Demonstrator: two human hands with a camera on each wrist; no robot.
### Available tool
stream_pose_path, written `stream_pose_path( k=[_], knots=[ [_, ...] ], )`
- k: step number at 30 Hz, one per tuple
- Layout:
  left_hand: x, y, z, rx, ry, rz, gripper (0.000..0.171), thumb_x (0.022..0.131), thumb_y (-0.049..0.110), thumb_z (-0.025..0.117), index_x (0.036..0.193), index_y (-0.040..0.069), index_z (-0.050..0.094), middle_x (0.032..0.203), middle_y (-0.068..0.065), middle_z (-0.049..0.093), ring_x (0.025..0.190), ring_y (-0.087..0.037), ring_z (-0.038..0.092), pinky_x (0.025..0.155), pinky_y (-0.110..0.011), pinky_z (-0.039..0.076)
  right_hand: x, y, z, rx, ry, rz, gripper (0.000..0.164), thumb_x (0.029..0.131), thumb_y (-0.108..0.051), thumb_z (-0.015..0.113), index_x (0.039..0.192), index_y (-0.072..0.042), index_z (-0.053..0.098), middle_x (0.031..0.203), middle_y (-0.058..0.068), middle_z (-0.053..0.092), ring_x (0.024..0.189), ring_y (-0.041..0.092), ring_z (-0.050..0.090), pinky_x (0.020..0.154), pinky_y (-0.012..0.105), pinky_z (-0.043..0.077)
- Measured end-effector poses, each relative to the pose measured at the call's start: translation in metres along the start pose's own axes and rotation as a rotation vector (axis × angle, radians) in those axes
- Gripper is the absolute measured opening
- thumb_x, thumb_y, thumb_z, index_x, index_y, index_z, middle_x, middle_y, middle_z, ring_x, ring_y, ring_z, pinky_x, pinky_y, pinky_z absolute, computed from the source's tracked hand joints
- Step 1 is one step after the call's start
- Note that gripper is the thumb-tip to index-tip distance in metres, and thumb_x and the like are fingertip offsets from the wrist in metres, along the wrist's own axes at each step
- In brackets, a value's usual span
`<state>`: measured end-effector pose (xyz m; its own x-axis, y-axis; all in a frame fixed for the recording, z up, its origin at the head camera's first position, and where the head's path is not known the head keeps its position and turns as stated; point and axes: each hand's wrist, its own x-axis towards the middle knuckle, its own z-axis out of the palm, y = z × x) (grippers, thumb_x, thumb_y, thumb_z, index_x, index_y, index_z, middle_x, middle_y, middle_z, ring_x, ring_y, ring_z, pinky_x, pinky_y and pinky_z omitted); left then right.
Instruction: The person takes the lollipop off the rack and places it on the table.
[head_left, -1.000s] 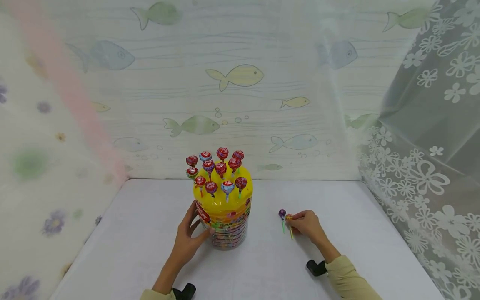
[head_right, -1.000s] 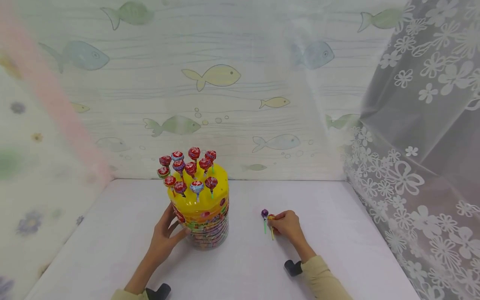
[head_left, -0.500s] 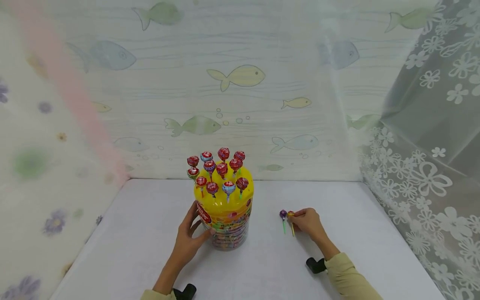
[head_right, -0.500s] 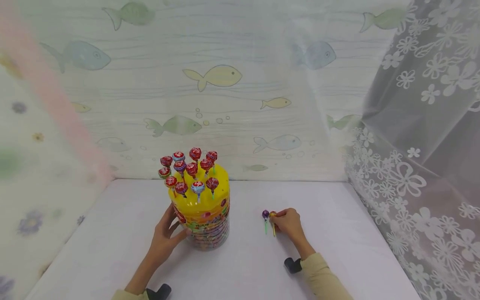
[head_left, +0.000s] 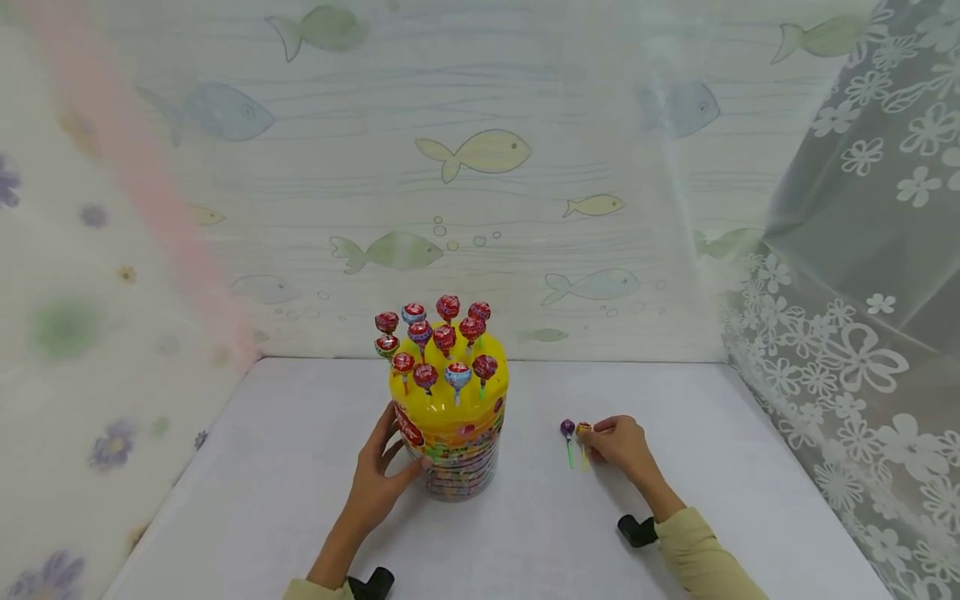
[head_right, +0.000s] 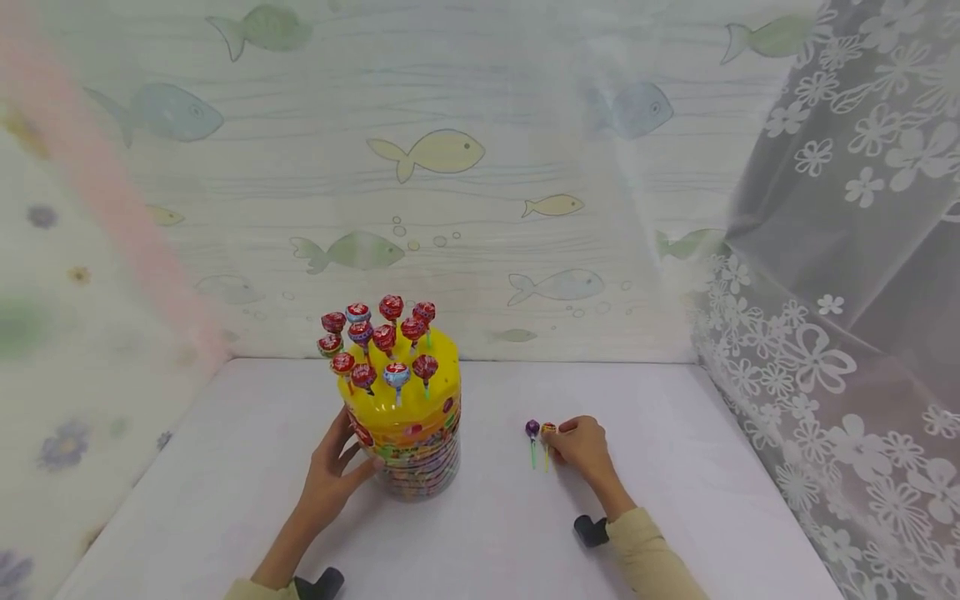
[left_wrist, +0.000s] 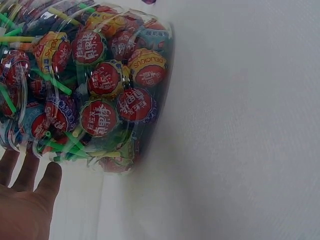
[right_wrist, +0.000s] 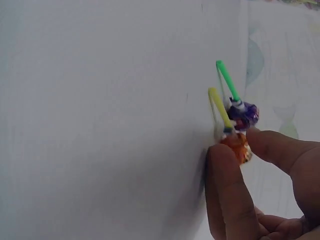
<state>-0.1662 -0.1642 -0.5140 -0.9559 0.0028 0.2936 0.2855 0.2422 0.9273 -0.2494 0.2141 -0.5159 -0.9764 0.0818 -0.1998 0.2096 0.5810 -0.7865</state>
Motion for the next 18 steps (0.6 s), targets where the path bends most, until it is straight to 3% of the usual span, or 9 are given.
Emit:
stream_pose_path(
  k=[7, 12, 18],
  knots=[
    [-0.001, -0.001, 0.000, -0.005, -0.003, 0.006, 0.093, 0.089, 0.011, 0.076, 0.164, 0.017, 0.020, 0.166, -0.009, 0.030, 0.148, -0.035, 0.034, 0.118, -0.056, 0.035, -0.016, -0.017, -0.021, -0.056, -0.016, -0.088, 0.041, 0.093, -0.017, 0.071, 0.118, 0.014, 0.061, 0.092, 0.019, 0.070, 0.071, 0.022, 0.070, 0.061, 0.030, 0.061],
    [-0.001, -0.001, -0.001, -0.005, -0.002, -0.001, 0.093, 0.089, 0.011, 0.076, 0.164, 0.017, 0.020, 0.166, -0.009, 0.030, 0.149, -0.035, 0.033, 0.119, -0.054, 0.034, -0.030, -0.043, -0.032, -0.060, -0.050, -0.283, 0.039, 0.096, -0.018, 0.070, 0.123, 0.008, 0.063, 0.103, 0.017, 0.072, 0.089, 0.029, 0.071, 0.073, 0.034, 0.063],
    [-0.002, 0.000, 0.000, -0.005, -0.004, -0.001, 0.093, 0.090, 0.011, 0.076, 0.164, 0.017, 0.020, 0.167, -0.009, 0.029, 0.149, -0.036, 0.033, 0.119, -0.055, 0.034, -0.055, -0.084, -0.036, -0.007, -0.076, -0.506, 0.034, 0.098, -0.020, 0.068, 0.127, -0.001, 0.064, 0.109, 0.010, 0.072, 0.101, 0.025, 0.068, 0.087, 0.035, 0.060]
  ],
)
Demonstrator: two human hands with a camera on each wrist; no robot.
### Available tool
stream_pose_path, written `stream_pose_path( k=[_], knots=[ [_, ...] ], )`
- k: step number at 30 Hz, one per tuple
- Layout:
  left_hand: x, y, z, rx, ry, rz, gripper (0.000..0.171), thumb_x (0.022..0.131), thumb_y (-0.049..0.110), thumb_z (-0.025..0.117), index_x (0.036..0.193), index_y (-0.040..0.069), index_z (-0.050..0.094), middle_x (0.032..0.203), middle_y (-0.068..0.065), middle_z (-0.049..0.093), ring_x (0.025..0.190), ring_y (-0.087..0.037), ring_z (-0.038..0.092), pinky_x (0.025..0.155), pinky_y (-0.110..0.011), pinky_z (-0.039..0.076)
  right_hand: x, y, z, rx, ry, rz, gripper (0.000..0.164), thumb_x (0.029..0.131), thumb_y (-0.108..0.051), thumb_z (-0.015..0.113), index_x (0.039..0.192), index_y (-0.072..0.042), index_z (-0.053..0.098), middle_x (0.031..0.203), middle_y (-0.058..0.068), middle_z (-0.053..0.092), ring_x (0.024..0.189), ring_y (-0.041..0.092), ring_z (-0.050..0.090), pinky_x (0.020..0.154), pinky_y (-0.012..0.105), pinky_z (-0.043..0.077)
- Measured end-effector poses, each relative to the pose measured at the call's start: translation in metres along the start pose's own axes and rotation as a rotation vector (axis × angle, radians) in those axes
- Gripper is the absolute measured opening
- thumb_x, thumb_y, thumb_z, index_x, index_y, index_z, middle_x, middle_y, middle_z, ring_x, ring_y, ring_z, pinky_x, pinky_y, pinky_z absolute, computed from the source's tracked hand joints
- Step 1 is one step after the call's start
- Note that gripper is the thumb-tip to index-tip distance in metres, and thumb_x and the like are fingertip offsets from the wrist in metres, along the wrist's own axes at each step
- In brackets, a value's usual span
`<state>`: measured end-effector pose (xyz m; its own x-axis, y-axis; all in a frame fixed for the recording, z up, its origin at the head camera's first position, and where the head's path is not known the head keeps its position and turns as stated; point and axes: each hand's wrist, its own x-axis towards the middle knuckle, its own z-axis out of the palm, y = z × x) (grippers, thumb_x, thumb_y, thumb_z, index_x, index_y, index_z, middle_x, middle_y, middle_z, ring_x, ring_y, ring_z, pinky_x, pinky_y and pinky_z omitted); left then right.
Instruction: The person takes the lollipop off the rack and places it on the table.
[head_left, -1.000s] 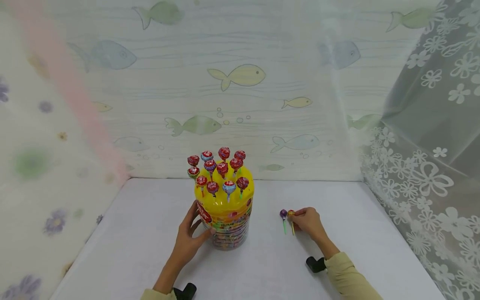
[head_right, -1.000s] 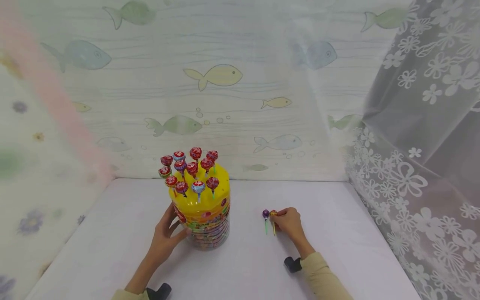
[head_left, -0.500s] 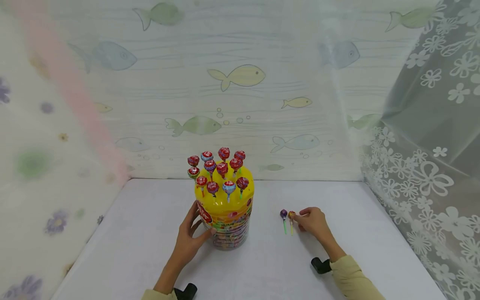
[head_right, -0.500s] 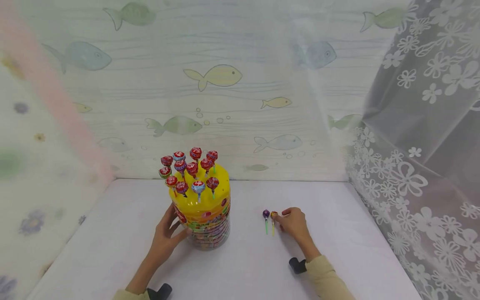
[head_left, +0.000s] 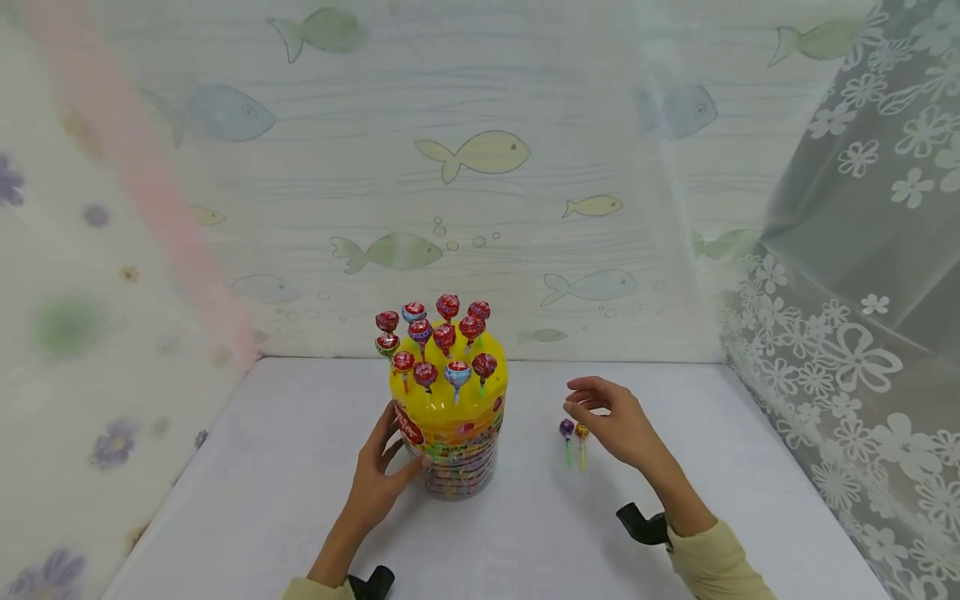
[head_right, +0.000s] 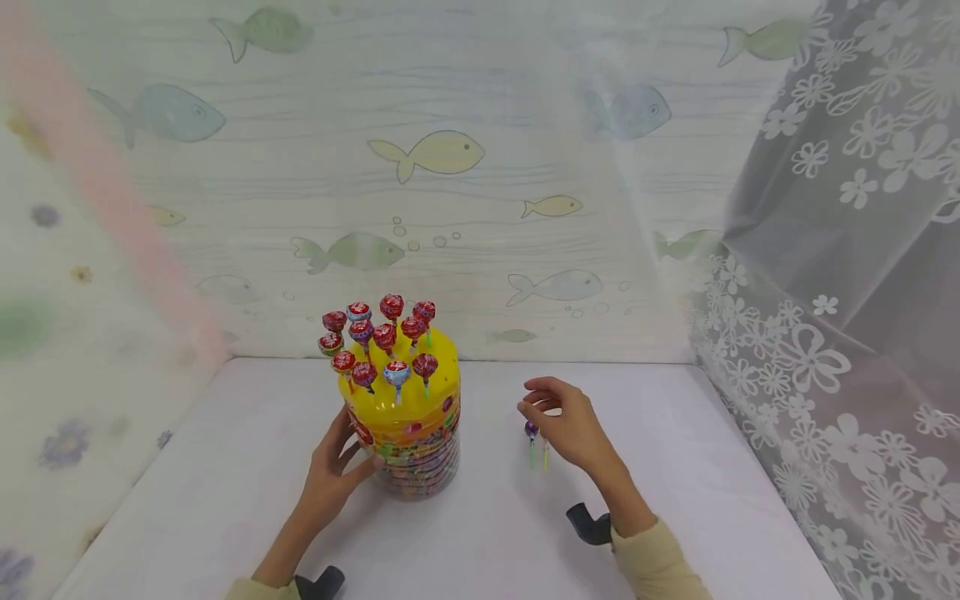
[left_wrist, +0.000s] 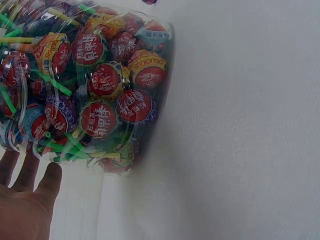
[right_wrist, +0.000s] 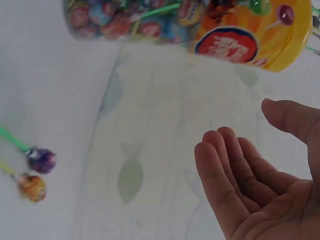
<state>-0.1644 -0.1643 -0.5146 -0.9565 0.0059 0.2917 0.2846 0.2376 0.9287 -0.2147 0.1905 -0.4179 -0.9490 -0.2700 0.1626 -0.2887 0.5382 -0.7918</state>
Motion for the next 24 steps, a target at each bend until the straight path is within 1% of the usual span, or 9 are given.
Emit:
stream_pose_path(
  k=[3, 7, 11, 14, 17, 21, 24],
  knots=[
    [0.000, 0.000, 0.000, -0.006, 0.001, -0.003, 0.093, 0.090, 0.011, 0.076, 0.164, 0.017, 0.020, 0.166, -0.009, 0.029, 0.149, -0.036, 0.033, 0.119, -0.056, 0.034, -0.001, -0.024, 0.002, 0.041, 0.012, -0.054, 0.034, 0.099, -0.019, 0.068, 0.128, -0.004, 0.064, 0.112, 0.009, 0.071, 0.103, 0.023, 0.067, 0.090, 0.034, 0.061],
    [0.000, 0.001, 0.001, -0.012, 0.001, -0.004, 0.093, 0.090, 0.011, 0.076, 0.164, 0.017, 0.020, 0.166, -0.010, 0.029, 0.149, -0.036, 0.032, 0.119, -0.058, 0.033, -0.003, -0.053, 0.007, 0.099, 0.059, -0.124, 0.033, 0.098, -0.018, 0.068, 0.130, -0.007, 0.063, 0.117, 0.007, 0.069, 0.107, 0.021, 0.065, 0.095, 0.032, 0.060],
    [0.000, 0.001, 0.001, -0.018, 0.003, -0.008, 0.093, 0.089, 0.011, 0.076, 0.164, 0.017, 0.020, 0.167, -0.010, 0.029, 0.149, -0.037, 0.032, 0.119, -0.059, 0.033, -0.001, -0.075, 0.013, 0.200, 0.122, -0.248, 0.034, 0.096, -0.012, 0.070, 0.129, -0.008, 0.063, 0.123, 0.005, 0.067, 0.112, 0.023, 0.064, 0.099, 0.029, 0.058],
    [0.001, 0.000, 0.001, -0.024, 0.005, -0.012, 0.094, 0.089, 0.011, 0.076, 0.164, 0.017, 0.020, 0.166, -0.009, 0.029, 0.149, -0.036, 0.032, 0.119, -0.059, 0.033, 0.004, -0.086, 0.021, 0.288, 0.159, -0.349, 0.038, 0.093, -0.005, 0.072, 0.130, -0.007, 0.063, 0.128, 0.007, 0.066, 0.116, 0.024, 0.062, 0.101, 0.027, 0.056],
    [0.001, 0.000, 0.001, -0.023, 0.004, -0.011, 0.093, 0.089, 0.011, 0.076, 0.164, 0.018, 0.020, 0.167, -0.009, 0.029, 0.149, -0.036, 0.032, 0.119, -0.059, 0.032, 0.012, -0.093, 0.031, 0.346, 0.177, -0.411, 0.044, 0.091, -0.001, 0.073, 0.133, -0.005, 0.061, 0.131, 0.009, 0.064, 0.119, 0.023, 0.061, 0.104, 0.027, 0.054],
    [0.001, 0.001, 0.001, -0.022, 0.004, -0.011, 0.093, 0.090, 0.012, 0.076, 0.164, 0.019, 0.020, 0.167, -0.009, 0.029, 0.149, -0.036, 0.032, 0.119, -0.059, 0.033, 0.019, -0.099, 0.041, 0.395, 0.170, -0.437, 0.046, 0.091, 0.001, 0.072, 0.135, -0.003, 0.060, 0.133, 0.010, 0.063, 0.122, 0.023, 0.062, 0.106, 0.029, 0.053],
    [0.001, 0.001, 0.001, -0.025, 0.004, -0.009, 0.093, 0.090, 0.011, 0.076, 0.164, 0.019, 0.020, 0.167, -0.009, 0.029, 0.149, -0.036, 0.032, 0.119, -0.059, 0.033, 0.021, -0.103, 0.046, 0.423, 0.153, -0.444, 0.044, 0.092, 0.001, 0.071, 0.135, -0.001, 0.061, 0.132, 0.012, 0.065, 0.122, 0.025, 0.063, 0.105, 0.030, 0.054]
  ],
)
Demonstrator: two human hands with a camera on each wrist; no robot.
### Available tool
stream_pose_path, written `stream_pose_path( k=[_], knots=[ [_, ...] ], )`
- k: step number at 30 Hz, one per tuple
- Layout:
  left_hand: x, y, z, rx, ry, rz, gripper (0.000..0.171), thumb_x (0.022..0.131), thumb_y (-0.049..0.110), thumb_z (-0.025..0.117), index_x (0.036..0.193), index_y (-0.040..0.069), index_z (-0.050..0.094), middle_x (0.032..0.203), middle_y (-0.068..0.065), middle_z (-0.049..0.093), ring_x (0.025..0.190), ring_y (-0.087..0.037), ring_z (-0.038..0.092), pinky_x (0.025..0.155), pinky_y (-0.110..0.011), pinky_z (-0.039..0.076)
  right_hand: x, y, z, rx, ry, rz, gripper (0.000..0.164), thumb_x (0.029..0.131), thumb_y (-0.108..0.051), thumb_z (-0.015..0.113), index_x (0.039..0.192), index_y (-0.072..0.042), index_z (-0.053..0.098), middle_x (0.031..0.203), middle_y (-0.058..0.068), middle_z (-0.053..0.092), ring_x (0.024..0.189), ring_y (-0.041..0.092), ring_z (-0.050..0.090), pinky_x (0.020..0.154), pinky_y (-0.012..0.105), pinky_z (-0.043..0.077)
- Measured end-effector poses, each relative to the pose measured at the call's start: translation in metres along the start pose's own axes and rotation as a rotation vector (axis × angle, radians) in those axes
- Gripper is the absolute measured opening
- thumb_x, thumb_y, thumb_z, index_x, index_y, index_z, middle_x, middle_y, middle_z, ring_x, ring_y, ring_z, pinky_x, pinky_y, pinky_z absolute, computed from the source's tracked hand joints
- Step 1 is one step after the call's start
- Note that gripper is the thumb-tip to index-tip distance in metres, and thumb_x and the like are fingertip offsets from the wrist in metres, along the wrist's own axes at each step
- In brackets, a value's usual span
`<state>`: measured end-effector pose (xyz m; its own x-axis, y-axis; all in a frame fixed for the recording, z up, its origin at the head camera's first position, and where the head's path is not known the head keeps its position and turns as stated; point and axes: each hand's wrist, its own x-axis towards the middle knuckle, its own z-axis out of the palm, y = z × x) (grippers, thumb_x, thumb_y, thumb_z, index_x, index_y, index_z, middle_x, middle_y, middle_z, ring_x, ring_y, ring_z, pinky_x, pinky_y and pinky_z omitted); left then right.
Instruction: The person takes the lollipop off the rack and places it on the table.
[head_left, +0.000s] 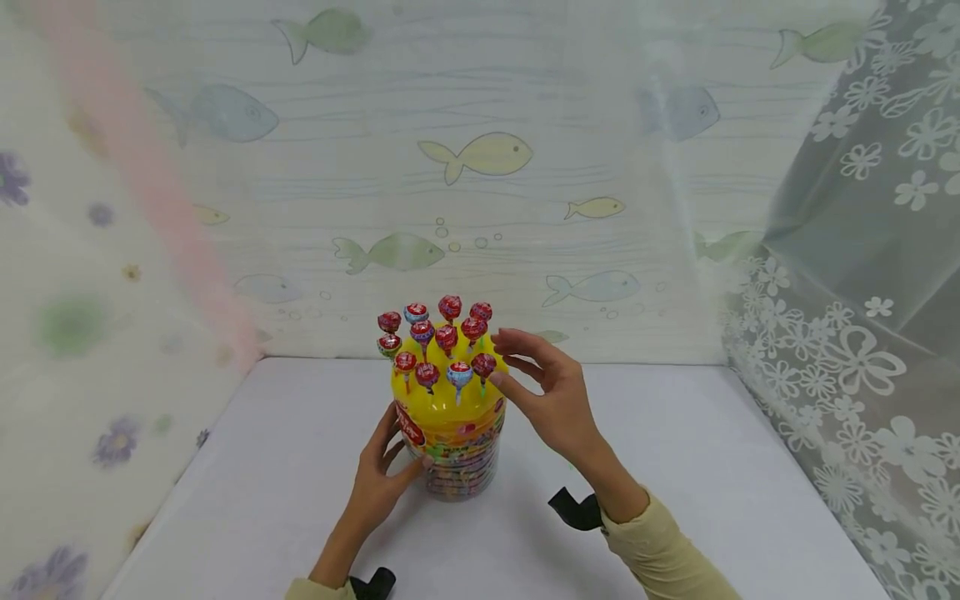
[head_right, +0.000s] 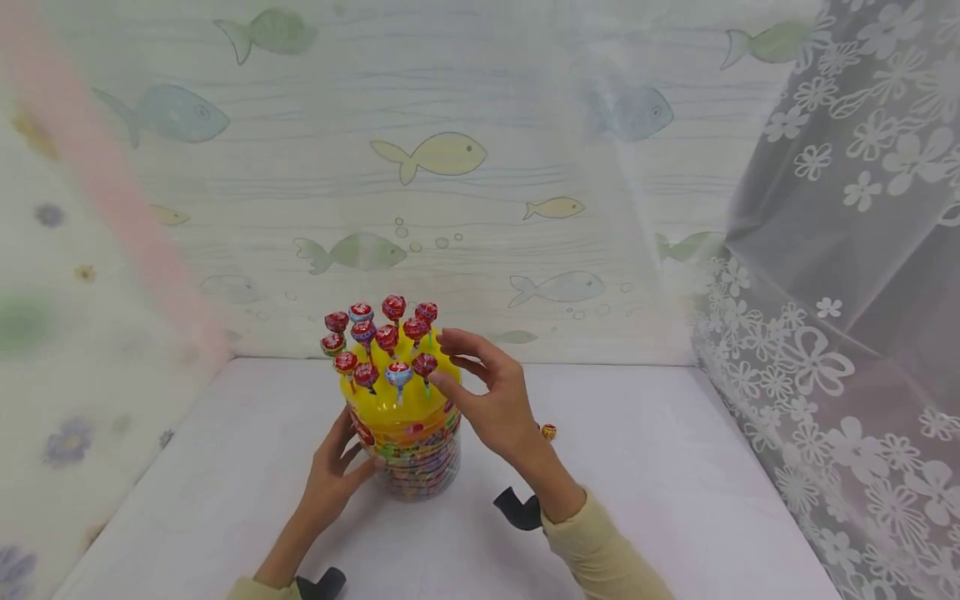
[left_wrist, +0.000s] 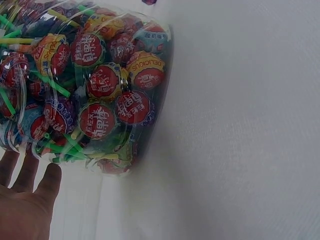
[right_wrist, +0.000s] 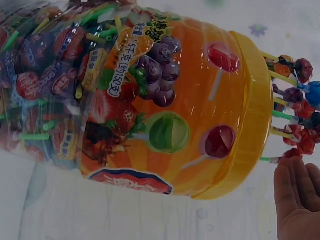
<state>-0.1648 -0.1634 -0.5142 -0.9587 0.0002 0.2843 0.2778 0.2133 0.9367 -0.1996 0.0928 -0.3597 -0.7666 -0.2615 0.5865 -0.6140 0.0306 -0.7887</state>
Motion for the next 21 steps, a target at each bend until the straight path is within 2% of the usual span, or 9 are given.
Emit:
stream_pose_path(
  k=[11, 21],
  knots=[
    [-0.0010, -0.0018, 0.0019, -0.010, 0.005, 0.004, 0.093, 0.090, 0.010, 0.075, 0.164, 0.016, 0.020, 0.167, -0.010, 0.028, 0.149, -0.037, 0.032, 0.119, -0.060, 0.032, -0.0003, 0.0007, 0.0081, 0.062, -0.061, 0.020, 0.036, 0.090, 0.005, 0.071, 0.126, 0.004, 0.065, 0.126, 0.019, 0.067, 0.113, 0.024, 0.068, 0.096, 0.031, 0.060],
    [-0.0017, -0.0017, 0.0016, 0.003, 0.011, 0.017, 0.093, 0.089, 0.010, 0.075, 0.164, 0.018, 0.020, 0.166, -0.010, 0.029, 0.148, -0.036, 0.034, 0.119, -0.060, 0.033, 0.0014, 0.0029, 0.0107, 0.040, -0.049, 0.060, 0.035, 0.088, 0.007, 0.074, 0.121, 0.002, 0.067, 0.117, 0.017, 0.069, 0.102, 0.021, 0.070, 0.086, 0.033, 0.063]
  ],
)
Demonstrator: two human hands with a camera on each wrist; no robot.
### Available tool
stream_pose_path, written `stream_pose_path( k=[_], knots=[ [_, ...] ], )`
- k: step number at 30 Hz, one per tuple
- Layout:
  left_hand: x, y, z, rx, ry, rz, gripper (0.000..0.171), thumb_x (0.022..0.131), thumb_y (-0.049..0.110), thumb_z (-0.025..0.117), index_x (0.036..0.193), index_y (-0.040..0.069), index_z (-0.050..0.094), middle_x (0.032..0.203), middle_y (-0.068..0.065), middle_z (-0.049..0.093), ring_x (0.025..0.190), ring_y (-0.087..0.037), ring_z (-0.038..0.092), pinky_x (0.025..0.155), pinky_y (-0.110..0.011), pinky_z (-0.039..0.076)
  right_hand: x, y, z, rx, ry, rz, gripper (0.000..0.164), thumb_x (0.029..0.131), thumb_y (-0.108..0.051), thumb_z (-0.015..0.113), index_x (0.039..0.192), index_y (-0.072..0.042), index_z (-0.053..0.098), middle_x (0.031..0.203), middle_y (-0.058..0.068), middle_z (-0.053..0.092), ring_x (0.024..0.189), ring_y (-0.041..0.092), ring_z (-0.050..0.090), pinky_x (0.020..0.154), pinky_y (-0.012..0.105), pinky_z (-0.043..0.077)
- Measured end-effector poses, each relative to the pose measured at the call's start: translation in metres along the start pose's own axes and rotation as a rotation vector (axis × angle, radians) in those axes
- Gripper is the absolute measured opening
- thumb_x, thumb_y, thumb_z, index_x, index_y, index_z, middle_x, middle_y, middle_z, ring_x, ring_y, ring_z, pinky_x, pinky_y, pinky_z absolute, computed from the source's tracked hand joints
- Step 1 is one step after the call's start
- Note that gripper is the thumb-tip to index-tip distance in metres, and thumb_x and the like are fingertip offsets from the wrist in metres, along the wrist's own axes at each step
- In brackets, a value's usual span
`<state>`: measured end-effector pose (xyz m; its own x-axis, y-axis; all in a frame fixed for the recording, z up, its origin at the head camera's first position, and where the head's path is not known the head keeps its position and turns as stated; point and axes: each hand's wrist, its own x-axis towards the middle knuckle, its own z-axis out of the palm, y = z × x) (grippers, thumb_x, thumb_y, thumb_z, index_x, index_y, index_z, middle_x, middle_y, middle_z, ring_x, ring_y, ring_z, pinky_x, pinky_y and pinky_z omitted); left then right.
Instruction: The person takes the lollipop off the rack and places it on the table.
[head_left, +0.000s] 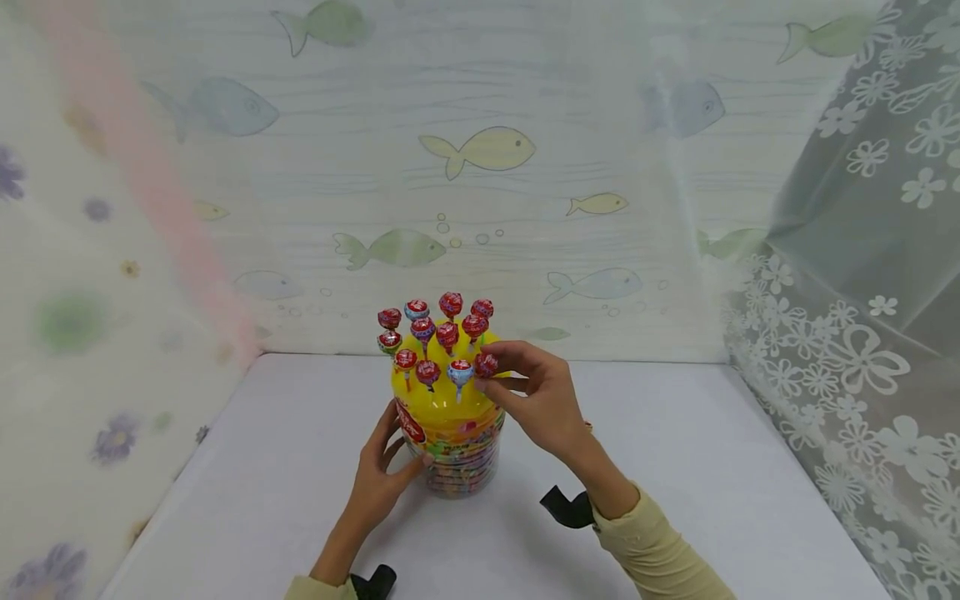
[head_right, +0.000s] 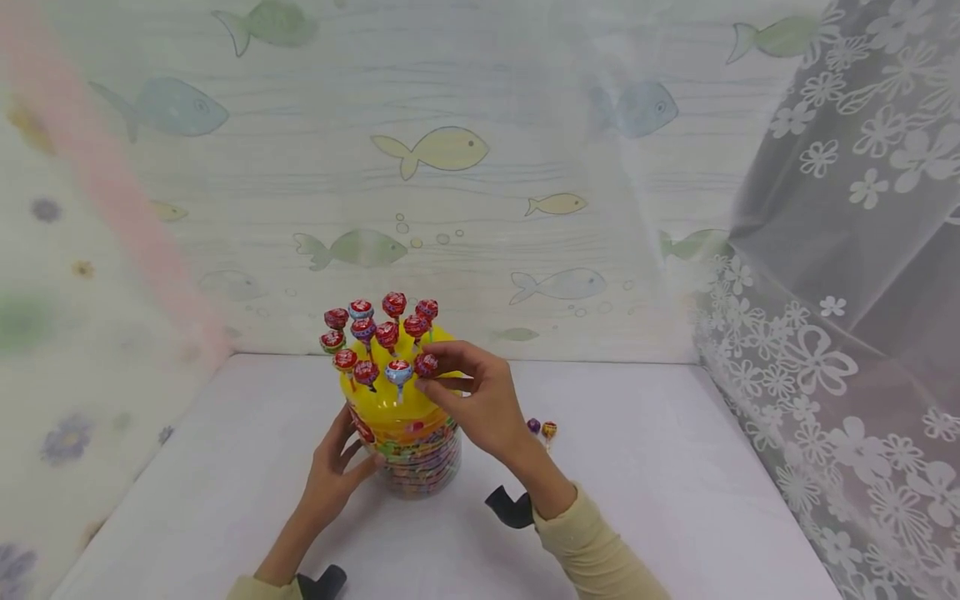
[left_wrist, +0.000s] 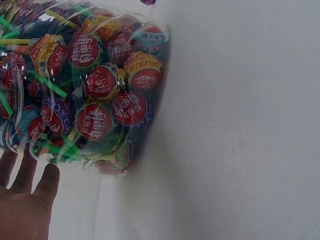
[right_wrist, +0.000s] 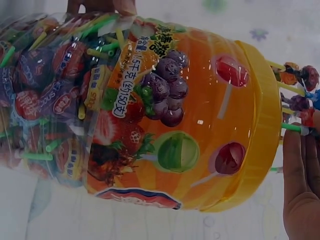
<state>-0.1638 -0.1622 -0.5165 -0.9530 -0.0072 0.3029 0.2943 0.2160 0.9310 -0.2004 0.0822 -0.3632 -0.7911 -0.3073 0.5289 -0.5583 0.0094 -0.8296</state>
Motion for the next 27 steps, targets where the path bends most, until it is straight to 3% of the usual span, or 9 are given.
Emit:
stream_pose_path(
  k=[7, 12, 17, 21, 27],
  knots=[
    [0.000, 0.001, 0.000, 0.002, -0.002, 0.007, 0.092, 0.090, 0.010, 0.075, 0.164, 0.018, 0.020, 0.166, -0.010, 0.029, 0.149, -0.036, 0.033, 0.119, -0.061, 0.032, 0.000, 0.001, 0.000, 0.001, 0.031, -0.023, 0.031, 0.087, 0.008, 0.074, 0.117, 0.004, 0.069, 0.113, 0.019, 0.071, 0.098, 0.018, 0.071, 0.083, 0.033, 0.064],
    [-0.001, 0.001, 0.000, 0.002, 0.001, 0.007, 0.092, 0.090, 0.010, 0.075, 0.164, 0.019, 0.021, 0.166, -0.010, 0.030, 0.149, -0.035, 0.033, 0.119, -0.060, 0.033, 0.002, -0.001, 0.000, 0.008, 0.116, -0.105, 0.029, 0.086, 0.010, 0.074, 0.113, 0.005, 0.070, 0.107, 0.021, 0.073, 0.095, 0.015, 0.072, 0.081, 0.033, 0.064],
    [-0.002, 0.000, 0.001, 0.001, -0.001, 0.000, 0.092, 0.090, 0.009, 0.074, 0.164, 0.018, 0.020, 0.166, -0.009, 0.029, 0.149, -0.034, 0.033, 0.119, -0.058, 0.033, -0.001, -0.004, -0.007, 0.044, 0.208, -0.150, 0.028, 0.085, 0.010, 0.074, 0.113, 0.008, 0.068, 0.105, 0.008, 0.075, 0.093, 0.013, 0.072, 0.080, 0.033, 0.064],
    [-0.002, 0.001, 0.002, 0.003, -0.002, -0.003, 0.092, 0.091, 0.009, 0.074, 0.164, 0.018, 0.020, 0.166, -0.010, 0.029, 0.148, -0.034, 0.033, 0.119, -0.059, 0.033, -0.008, 0.000, -0.016, 0.093, 0.239, -0.138, 0.029, 0.087, 0.004, 0.075, 0.114, 0.011, 0.065, 0.104, -0.004, 0.074, 0.092, 0.013, 0.072, 0.079, 0.032, 0.064],
    [-0.002, 0.002, 0.000, 0.006, -0.003, -0.004, 0.092, 0.091, 0.010, 0.074, 0.164, 0.019, 0.020, 0.167, -0.009, 0.029, 0.149, -0.034, 0.033, 0.119, -0.059, 0.033, -0.024, 0.016, -0.028, 0.144, 0.283, -0.053, 0.029, 0.087, 0.007, 0.074, 0.114, 0.012, 0.064, 0.100, -0.001, 0.075, 0.086, 0.014, 0.073, 0.075, 0.030, 0.065]
  ],
)
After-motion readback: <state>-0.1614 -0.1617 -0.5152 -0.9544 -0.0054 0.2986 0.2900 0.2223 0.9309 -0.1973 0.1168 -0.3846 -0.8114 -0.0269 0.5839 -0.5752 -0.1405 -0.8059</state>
